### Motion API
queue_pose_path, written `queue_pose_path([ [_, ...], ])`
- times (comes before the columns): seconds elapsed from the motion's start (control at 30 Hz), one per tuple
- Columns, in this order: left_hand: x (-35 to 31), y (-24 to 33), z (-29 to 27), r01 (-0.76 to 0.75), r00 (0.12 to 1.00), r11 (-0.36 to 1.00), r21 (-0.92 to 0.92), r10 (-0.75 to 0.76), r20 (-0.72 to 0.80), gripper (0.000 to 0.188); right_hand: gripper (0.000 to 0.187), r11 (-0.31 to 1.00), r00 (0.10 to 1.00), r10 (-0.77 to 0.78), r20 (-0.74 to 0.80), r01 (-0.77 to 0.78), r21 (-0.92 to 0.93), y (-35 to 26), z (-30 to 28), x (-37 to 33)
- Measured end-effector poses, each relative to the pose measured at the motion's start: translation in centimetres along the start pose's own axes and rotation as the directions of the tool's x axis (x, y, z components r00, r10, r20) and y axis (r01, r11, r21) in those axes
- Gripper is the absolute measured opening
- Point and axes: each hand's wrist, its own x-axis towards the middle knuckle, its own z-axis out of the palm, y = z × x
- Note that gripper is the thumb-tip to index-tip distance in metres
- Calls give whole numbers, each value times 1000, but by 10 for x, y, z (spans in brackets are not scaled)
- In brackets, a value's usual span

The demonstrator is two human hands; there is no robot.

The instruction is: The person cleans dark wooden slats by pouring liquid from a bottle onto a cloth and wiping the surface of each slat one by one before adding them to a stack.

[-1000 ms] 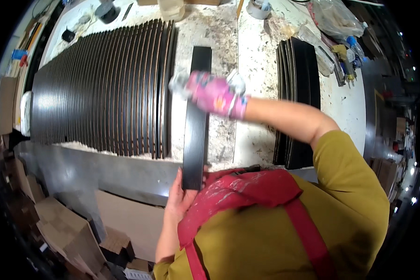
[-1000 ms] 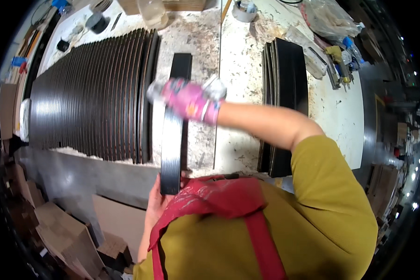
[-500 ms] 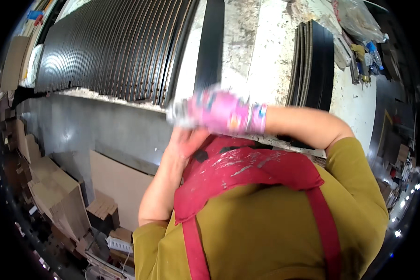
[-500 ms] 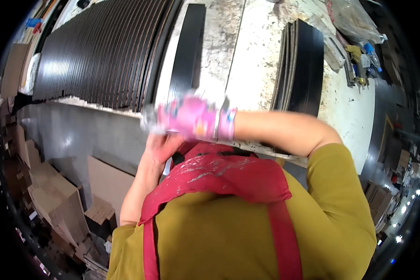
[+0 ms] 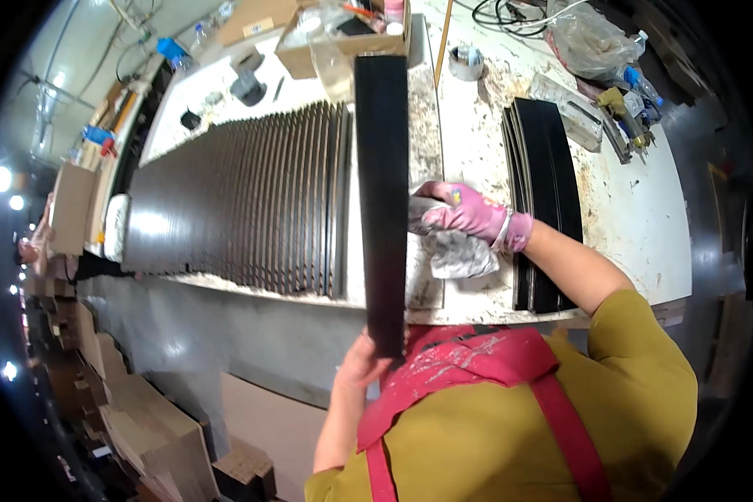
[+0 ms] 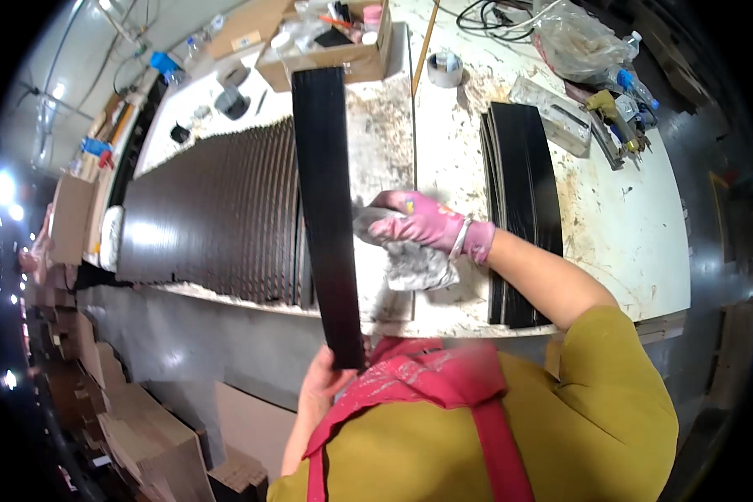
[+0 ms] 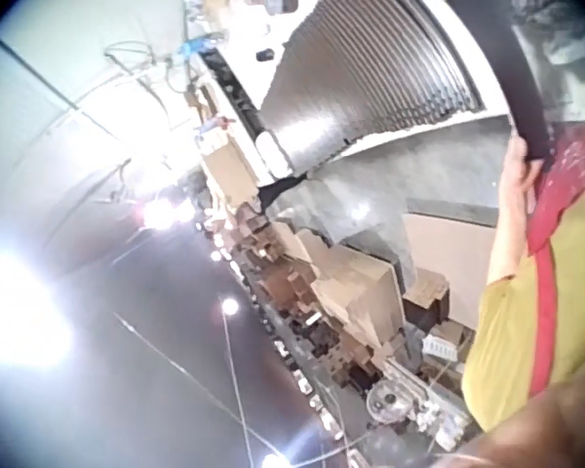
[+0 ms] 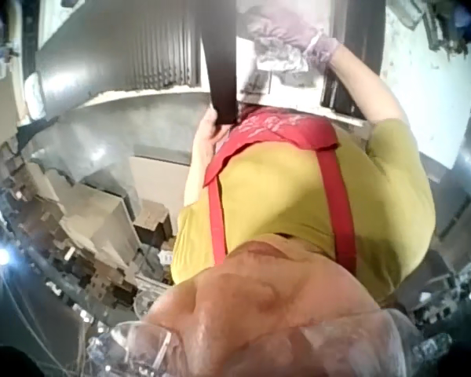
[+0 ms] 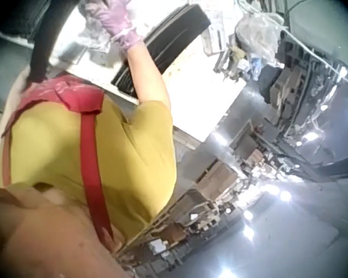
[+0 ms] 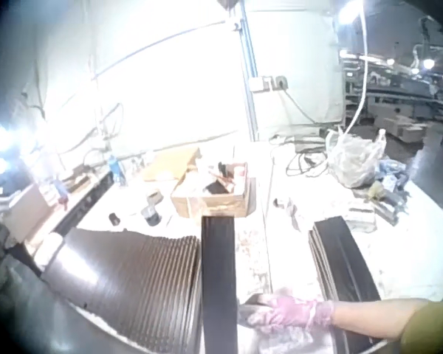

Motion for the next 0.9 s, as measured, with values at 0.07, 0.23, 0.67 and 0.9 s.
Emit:
queue_pose_path([
  [0.07,-6,1,-2,17,999,999,-33,-16,44,68,47,978,999,-24,-33,30,207,-16,19,13],
  [0.23,5,8,-10,-26,998,998,-50,29,63,72,41,707,980,-94,175,-58,705,-6,41,26],
  [0.67,-10,78,-52,147,948,936,319,-225,223,52,53,913,985,-151,79,170,-372,-84,110,66],
  [0.9,-22,219,-35,-218,964,863,455,264,-40,47,43,918,924,281,259,-180,-354,-108,133,86],
])
